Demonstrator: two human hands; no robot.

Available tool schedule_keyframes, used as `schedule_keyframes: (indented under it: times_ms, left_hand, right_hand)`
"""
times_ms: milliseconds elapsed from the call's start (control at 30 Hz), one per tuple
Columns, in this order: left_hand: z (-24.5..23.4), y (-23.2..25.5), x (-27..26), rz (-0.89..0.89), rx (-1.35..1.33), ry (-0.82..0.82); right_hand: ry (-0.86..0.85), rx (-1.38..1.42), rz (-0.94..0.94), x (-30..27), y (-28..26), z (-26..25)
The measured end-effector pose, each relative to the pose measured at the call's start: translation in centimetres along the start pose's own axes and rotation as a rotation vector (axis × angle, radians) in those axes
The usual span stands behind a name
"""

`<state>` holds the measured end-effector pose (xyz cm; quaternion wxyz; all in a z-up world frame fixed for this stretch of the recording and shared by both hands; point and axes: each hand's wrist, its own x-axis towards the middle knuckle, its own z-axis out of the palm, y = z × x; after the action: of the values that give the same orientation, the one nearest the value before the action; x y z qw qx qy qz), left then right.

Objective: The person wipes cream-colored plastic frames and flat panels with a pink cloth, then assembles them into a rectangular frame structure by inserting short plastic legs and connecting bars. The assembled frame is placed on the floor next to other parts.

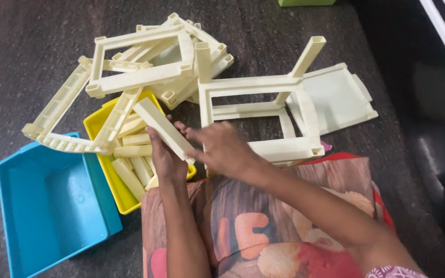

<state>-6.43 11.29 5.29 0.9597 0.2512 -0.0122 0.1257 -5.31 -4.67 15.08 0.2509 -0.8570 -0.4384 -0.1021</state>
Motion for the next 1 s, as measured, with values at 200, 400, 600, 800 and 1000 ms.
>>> schedule_keyframes:
  times_ms: [200, 400, 600, 800, 1000]
  left_hand:
    - [7.6, -0.5, -2.5, 0.045, 0.678, -0.175]
    - [6.5, -2.0, -1.0, 0.506, 1.373, -0.185]
    - [-7.0, 4.5, 0.2, 0.136, 1.722, 0.252]
    - [-21.2, 5.8, -0.7, -0.436, 2.195, 0.535]
    - [-28.5, 3.4, -0.3, -0.508, 2.182, 0.441]
  right_hand:
    - [-0.032, 0.613, 0.447, -0.7, 3.6, -2.7]
    - [0.349, 0.940, 0.323, -7.0, 9.9, -5.8]
    - [0.523, 0.459, 0.861, -21.0, 18.3, -11.4]
    - [0.573, 0.402, 0.987, -27.3, 19.4, -7.6]
    - [0.519, 0.154, 1.053, -27.1, 18.7, -8.6]
